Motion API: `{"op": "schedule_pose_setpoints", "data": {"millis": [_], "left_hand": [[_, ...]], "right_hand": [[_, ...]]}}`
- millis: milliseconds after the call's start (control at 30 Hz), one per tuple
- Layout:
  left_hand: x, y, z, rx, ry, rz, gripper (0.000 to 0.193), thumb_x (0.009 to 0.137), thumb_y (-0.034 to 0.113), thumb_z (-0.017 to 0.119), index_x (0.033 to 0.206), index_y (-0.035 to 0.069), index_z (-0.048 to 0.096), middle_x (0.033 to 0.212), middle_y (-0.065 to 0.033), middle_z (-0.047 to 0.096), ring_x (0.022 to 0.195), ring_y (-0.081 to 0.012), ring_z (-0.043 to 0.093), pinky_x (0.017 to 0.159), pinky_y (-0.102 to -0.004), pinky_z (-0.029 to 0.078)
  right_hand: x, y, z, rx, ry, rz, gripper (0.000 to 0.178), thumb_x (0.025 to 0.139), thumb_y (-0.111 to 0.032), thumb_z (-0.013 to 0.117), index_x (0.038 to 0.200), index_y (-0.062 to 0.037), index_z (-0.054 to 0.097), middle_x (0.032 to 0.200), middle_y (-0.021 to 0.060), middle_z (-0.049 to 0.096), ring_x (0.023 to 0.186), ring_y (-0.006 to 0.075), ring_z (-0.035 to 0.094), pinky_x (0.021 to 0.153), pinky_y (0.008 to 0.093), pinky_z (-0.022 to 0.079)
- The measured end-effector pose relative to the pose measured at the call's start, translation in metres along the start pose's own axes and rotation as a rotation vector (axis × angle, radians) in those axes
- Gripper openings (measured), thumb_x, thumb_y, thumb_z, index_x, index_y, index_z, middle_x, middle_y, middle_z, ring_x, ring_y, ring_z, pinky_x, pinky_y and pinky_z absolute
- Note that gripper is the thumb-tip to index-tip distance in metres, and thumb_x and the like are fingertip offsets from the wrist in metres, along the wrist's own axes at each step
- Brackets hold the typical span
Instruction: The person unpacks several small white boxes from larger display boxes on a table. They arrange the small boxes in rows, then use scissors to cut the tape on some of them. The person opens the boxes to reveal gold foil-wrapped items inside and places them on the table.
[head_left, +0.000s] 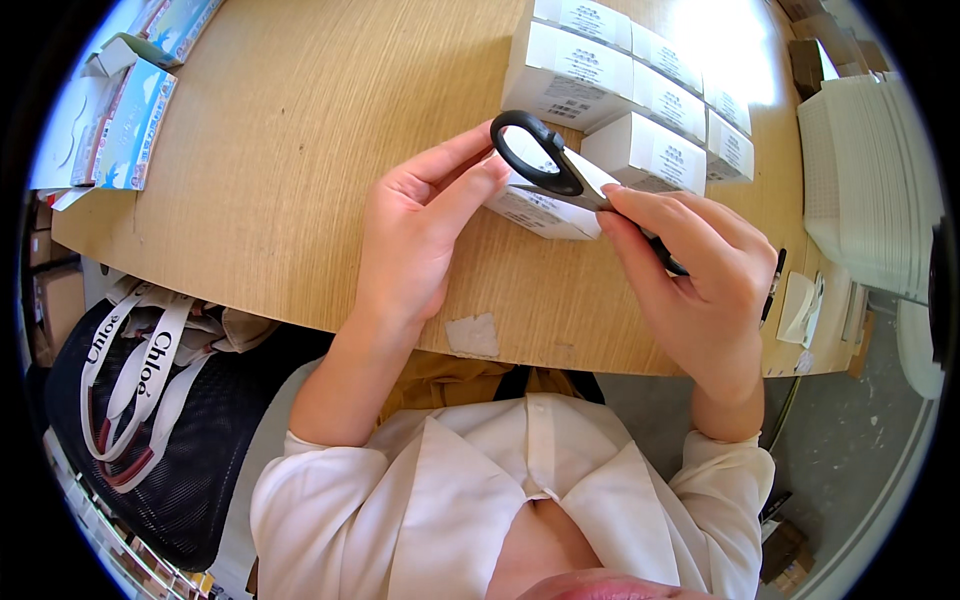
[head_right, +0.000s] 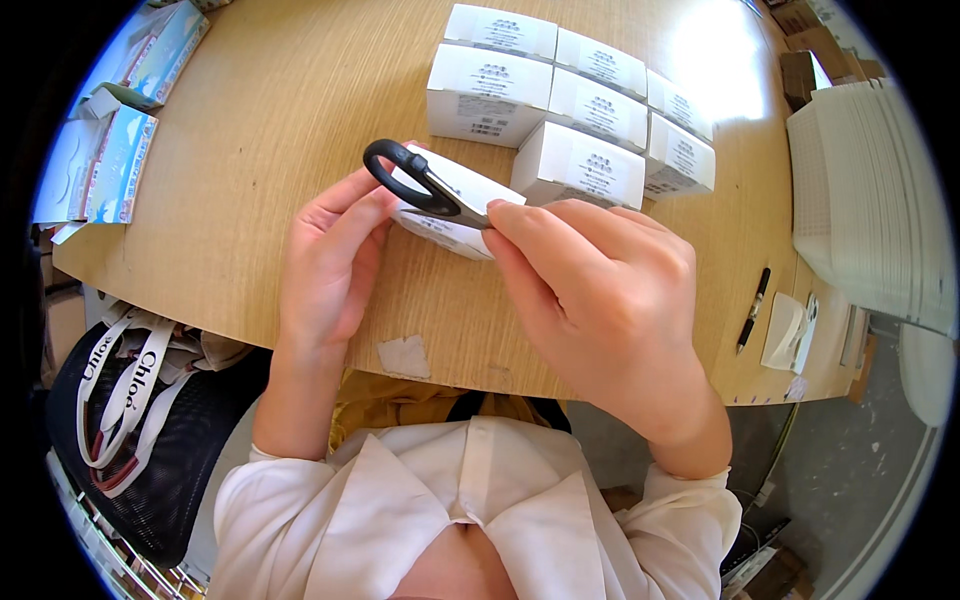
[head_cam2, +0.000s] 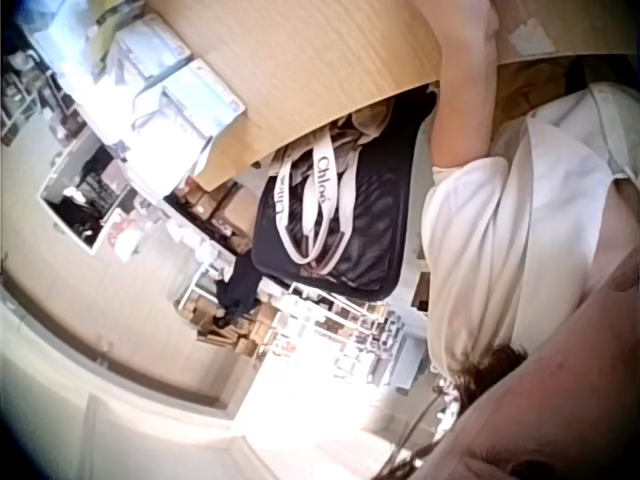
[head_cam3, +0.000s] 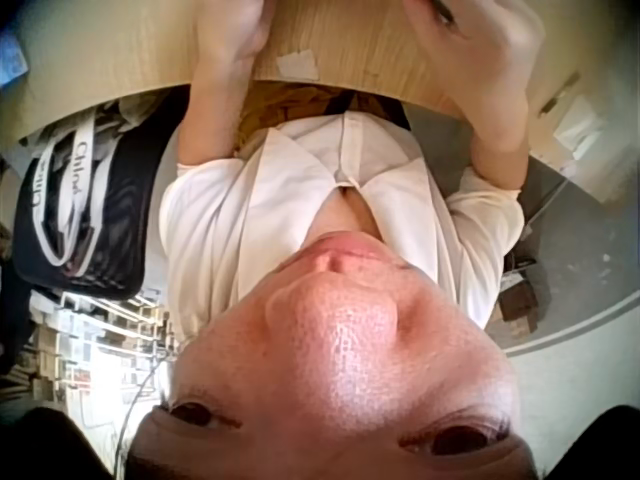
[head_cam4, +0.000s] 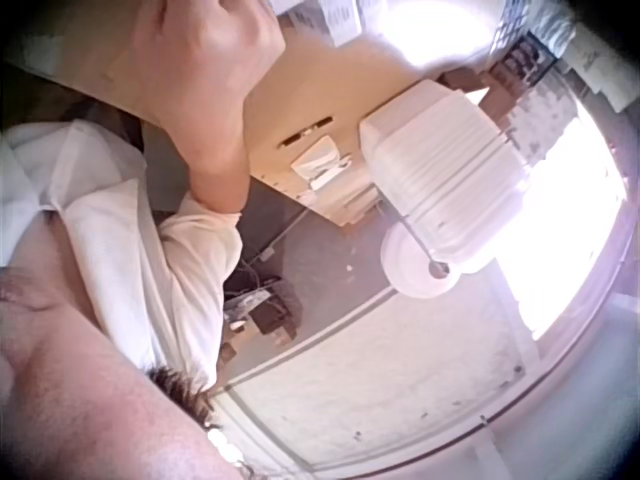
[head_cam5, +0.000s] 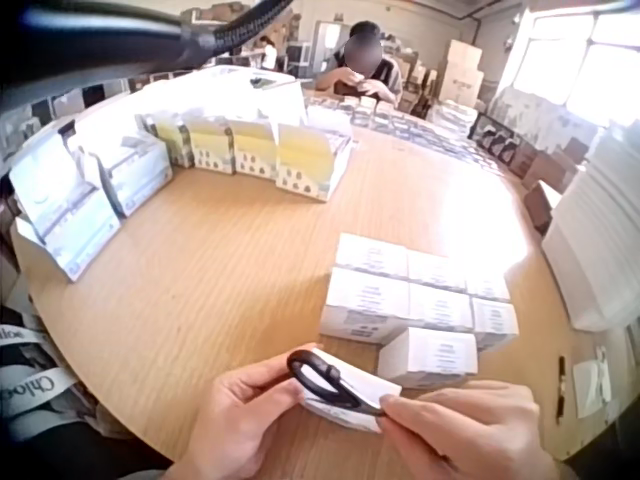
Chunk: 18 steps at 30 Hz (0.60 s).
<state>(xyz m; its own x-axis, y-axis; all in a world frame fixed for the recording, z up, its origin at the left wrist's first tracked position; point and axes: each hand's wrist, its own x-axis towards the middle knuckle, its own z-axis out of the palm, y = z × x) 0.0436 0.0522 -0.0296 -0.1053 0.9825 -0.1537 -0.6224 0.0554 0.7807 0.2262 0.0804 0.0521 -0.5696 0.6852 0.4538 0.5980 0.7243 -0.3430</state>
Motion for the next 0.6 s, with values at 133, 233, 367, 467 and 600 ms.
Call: {"op": "schedule_pose_setpoints", "data": {"millis": [133, 233, 367, 467, 600], "left_hand": [[0.0003, -0.0004, 0.0009, 0.004, 0.008, 0.007, 0.033, 0.088, 0.002, 0.063, 0.12, -0.005, 0.061, 0.11, -0.0114, 0.067, 0.101, -0.0131, 0.062, 0.093, -0.0265, 0.046], [0.0002, -0.0008, 0.0017, 0.008, 0.023, 0.002, 0.033, 0.088, 0.002, 0.063, 0.12, -0.006, 0.061, 0.11, -0.0115, 0.067, 0.101, -0.013, 0.062, 0.093, -0.0266, 0.047], [-0.0002, -0.0018, 0.0015, 0.01, 0.026, 0.0, 0.033, 0.088, 0.001, 0.062, 0.12, -0.006, 0.06, 0.111, -0.0113, 0.067, 0.1, -0.0126, 0.062, 0.092, -0.0265, 0.047], [-0.0011, -0.0031, 0.0015, 0.017, 0.029, 0.009, 0.033, 0.089, 0.0, 0.06, 0.121, -0.006, 0.059, 0.112, -0.011, 0.066, 0.101, -0.0124, 0.061, 0.092, -0.0263, 0.047], [-0.0019, -0.005, 0.0017, 0.031, 0.032, 0.03, 0.033, 0.09, 0.0, 0.058, 0.122, -0.007, 0.058, 0.114, -0.011, 0.065, 0.102, -0.0122, 0.061, 0.093, -0.026, 0.047]], "right_hand": [[0.0004, -0.0006, -0.0003, -0.012, 0.001, -0.014, 0.016, 0.07, 0.001, 0.074, 0.084, -0.0025, 0.067, 0.063, 0.007, 0.061, 0.048, 0.0206, 0.054, 0.045, 0.0296, 0.041], [0.0008, -0.0008, -0.0008, -0.012, -0.013, -0.012, 0.017, 0.069, 0.001, 0.074, 0.084, -0.0026, 0.067, 0.064, 0.0071, 0.061, 0.048, 0.0205, 0.055, 0.045, 0.0295, 0.041], [0.0016, 0.0005, -0.0003, -0.012, -0.012, -0.025, 0.017, 0.069, 0.0, 0.075, 0.084, -0.0027, 0.067, 0.064, 0.0067, 0.061, 0.048, 0.0204, 0.054, 0.044, 0.0295, 0.041], [0.003, -0.0006, 0.0008, -0.034, -0.03, -0.042, 0.019, 0.068, 0.0, 0.075, 0.085, -0.0026, 0.067, 0.063, 0.0061, 0.059, 0.047, 0.0201, 0.053, 0.044, 0.0297, 0.041], [0.005, -0.0021, -0.0022, -0.058, -0.055, -0.073, 0.022, 0.068, 0.001, 0.075, 0.088, -0.0025, 0.067, 0.061, 0.0053, 0.058, 0.046, 0.0197, 0.051, 0.043, 0.0298, 0.04]]}}
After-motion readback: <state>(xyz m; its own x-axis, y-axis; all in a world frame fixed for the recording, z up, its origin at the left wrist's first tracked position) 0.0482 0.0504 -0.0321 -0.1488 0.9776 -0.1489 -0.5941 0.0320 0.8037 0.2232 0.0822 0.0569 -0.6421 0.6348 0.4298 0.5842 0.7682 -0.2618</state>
